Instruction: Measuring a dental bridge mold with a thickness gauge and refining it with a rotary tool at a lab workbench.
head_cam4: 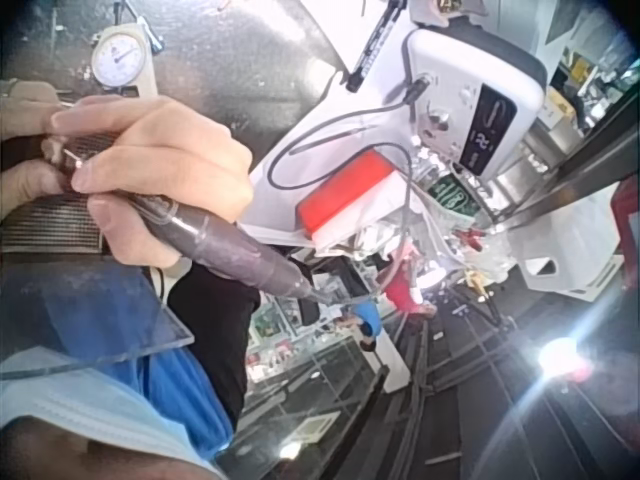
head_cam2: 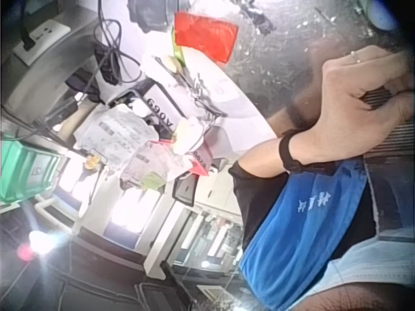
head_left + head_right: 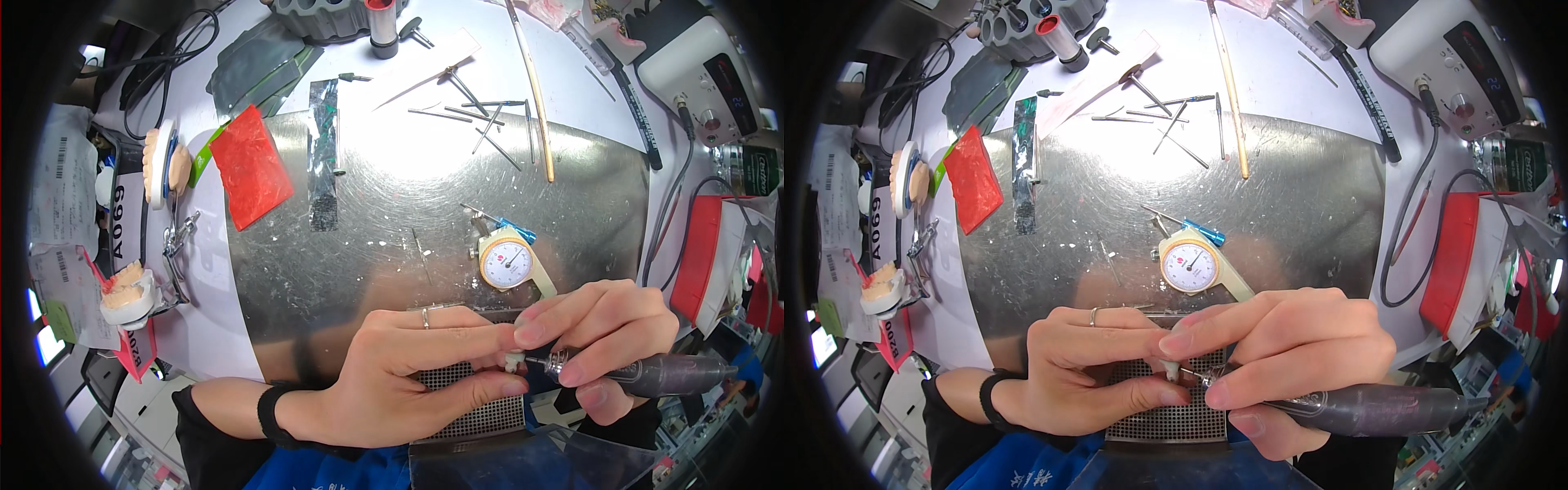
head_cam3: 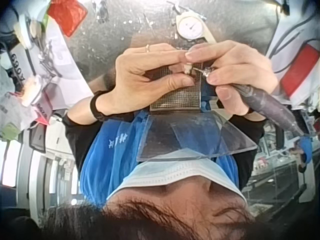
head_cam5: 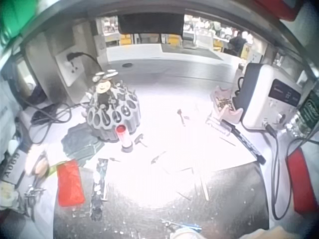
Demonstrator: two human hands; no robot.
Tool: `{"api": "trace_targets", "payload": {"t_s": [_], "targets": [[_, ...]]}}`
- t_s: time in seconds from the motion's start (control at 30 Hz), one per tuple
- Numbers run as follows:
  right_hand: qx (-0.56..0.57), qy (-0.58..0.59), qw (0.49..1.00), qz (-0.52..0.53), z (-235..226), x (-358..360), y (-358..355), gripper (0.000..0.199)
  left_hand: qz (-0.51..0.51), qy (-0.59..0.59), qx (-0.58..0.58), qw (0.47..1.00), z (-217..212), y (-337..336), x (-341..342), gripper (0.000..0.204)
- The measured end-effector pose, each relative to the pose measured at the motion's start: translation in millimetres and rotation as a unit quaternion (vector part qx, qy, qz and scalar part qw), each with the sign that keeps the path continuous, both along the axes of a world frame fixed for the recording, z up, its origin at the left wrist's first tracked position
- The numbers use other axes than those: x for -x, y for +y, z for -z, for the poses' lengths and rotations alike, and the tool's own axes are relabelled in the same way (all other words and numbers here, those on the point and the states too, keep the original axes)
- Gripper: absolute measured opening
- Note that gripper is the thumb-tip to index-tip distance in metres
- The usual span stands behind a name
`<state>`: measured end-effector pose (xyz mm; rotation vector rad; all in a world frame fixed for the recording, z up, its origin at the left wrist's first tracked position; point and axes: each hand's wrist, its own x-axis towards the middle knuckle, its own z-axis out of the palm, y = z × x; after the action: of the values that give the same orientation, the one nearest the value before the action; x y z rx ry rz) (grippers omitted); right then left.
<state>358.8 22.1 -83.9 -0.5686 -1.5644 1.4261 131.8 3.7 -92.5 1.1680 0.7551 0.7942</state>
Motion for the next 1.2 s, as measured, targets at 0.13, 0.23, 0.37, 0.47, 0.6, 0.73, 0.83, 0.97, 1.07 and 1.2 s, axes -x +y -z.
{"api": "trace_targets", "payload": {"t_s": [0.13, 0.23, 0.37, 0.47, 0.6, 0.73, 0.83, 0.97, 1.07, 1.2], "targets": [[-0.003, 0.002, 1.000, 0.010, 1.0, 1.9, -0.6, 0.009, -0.005, -0.006, -0.014, 1.000, 1.9, -0.9, -0.8, 0.031], [-0.004, -0.005, 1.000, 0.012, 1.7, 1.2, -1.5, 0.009, -0.007, -0.005, 0.002, 1.000, 1.5, -2.0, -1.0, 0.030], [-0.006, -0.004, 1.000, 0.018, -0.5, 2.8, -2.9, 0.009, -0.005, -0.006, -0.002, 1.000, 0.1, -1.2, -0.6, 0.030], [-0.008, -0.014, 1.000, 0.024, 1.3, 3.2, -1.9, 0.009, -0.001, 0.004, -0.002, 1.000, 1.4, 0.0, -0.5, 0.030], [-0.007, -0.009, 0.999, 0.033, -1.5, 3.9, -5.3, 0.009, -0.003, 0.002, 0.001, 1.000, -1.1, -1.8, -1.3, 0.030], [-0.005, -0.005, 0.999, 0.034, 1.7, 5.2, -3.2, 0.009, 0.005, 0.006, -0.010, 1.000, 2.4, -0.2, -0.2, 0.031], [0.019, -0.009, 0.998, 0.052, -1.7, 5.5, -6.1, 0.010, -0.007, -0.002, -0.003, 1.000, 2.0, -1.0, -1.1, 0.033], [0.003, -0.008, 0.999, 0.037, -0.2, 5.8, -4.8, 0.010, -0.001, 0.008, -0.011, 1.000, 2.4, -1.3, 0.2, 0.033], [0.017, -0.017, 0.998, 0.050, -5.4, 2.9, -5.8, 0.009, 0.006, 0.001, -0.008, 1.000, -0.5, 0.5, -0.9, 0.033], [0.014, -0.017, 0.995, 0.097, -0.2, 3.4, -6.4, 0.024, -0.007, -0.005, -0.004, 1.000, 1.8, 1.7, -0.9, 0.035]]}}
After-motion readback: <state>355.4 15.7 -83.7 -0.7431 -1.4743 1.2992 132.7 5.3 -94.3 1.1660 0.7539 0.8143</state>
